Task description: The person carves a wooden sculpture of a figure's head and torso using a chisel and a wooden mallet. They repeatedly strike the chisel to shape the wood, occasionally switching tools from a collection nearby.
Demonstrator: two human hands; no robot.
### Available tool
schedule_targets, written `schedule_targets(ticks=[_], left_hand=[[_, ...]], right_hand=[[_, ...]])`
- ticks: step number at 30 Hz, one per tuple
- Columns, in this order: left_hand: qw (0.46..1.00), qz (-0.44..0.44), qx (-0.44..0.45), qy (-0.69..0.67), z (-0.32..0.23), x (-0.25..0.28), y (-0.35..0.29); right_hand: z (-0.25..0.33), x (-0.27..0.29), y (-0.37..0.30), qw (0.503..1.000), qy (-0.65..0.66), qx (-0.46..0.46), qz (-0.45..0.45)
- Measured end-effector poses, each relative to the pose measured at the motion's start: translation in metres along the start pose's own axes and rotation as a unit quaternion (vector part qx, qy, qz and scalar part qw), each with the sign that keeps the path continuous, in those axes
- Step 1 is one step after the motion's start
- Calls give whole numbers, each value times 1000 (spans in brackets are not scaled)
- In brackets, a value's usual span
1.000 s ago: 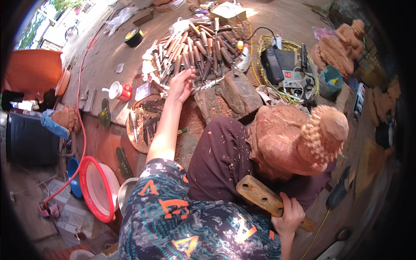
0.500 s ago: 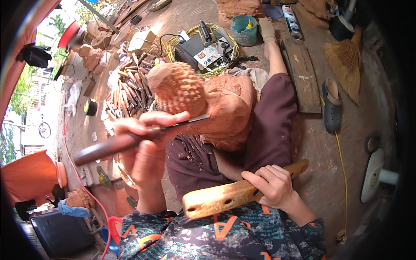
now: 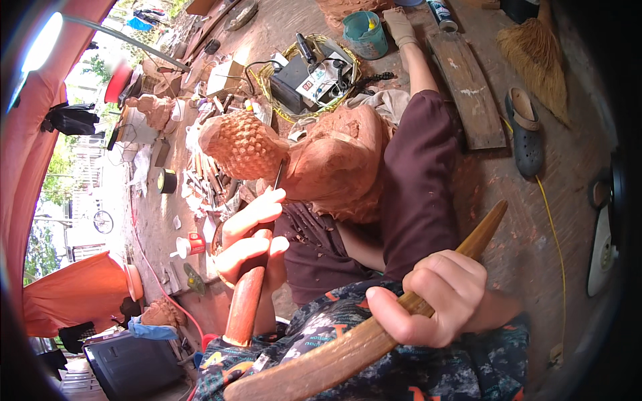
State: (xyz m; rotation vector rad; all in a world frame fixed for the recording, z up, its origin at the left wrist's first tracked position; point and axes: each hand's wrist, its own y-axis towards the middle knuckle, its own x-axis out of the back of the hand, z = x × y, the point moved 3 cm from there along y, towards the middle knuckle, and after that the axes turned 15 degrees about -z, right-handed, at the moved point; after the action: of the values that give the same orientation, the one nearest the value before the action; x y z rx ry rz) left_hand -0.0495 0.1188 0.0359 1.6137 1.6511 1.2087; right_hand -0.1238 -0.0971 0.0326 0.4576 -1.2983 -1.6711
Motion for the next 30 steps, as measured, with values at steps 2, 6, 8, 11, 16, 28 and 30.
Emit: schedule_targets(ticks=[2, 6, 8, 11, 16, 28, 30], left_hand=[[1000, -4, -5, 4, 1, -2, -1], [1000, -5, -9, 1, 7, -5, -2], [1000, 2, 2, 8, 5, -4, 0], [999, -4, 22, 26, 5, -4, 1], [999, -4, 36, 16, 11, -3, 0], [997, -76, 3, 5, 16, -3, -14], [996, -85, 11, -6, 16, -6, -16]], right_hand=[[2, 1, 6, 999, -1, 19, -34], [9, 1, 13, 996, 9, 38, -84], [13, 0, 16, 993, 8, 53, -105], [11, 0, 19, 988, -87, 96, -86], [21, 5, 34, 972, -211, 96, 25], [23, -2, 36, 980, -123, 153, 28], [24, -1, 36, 976, -98, 195, -18]])
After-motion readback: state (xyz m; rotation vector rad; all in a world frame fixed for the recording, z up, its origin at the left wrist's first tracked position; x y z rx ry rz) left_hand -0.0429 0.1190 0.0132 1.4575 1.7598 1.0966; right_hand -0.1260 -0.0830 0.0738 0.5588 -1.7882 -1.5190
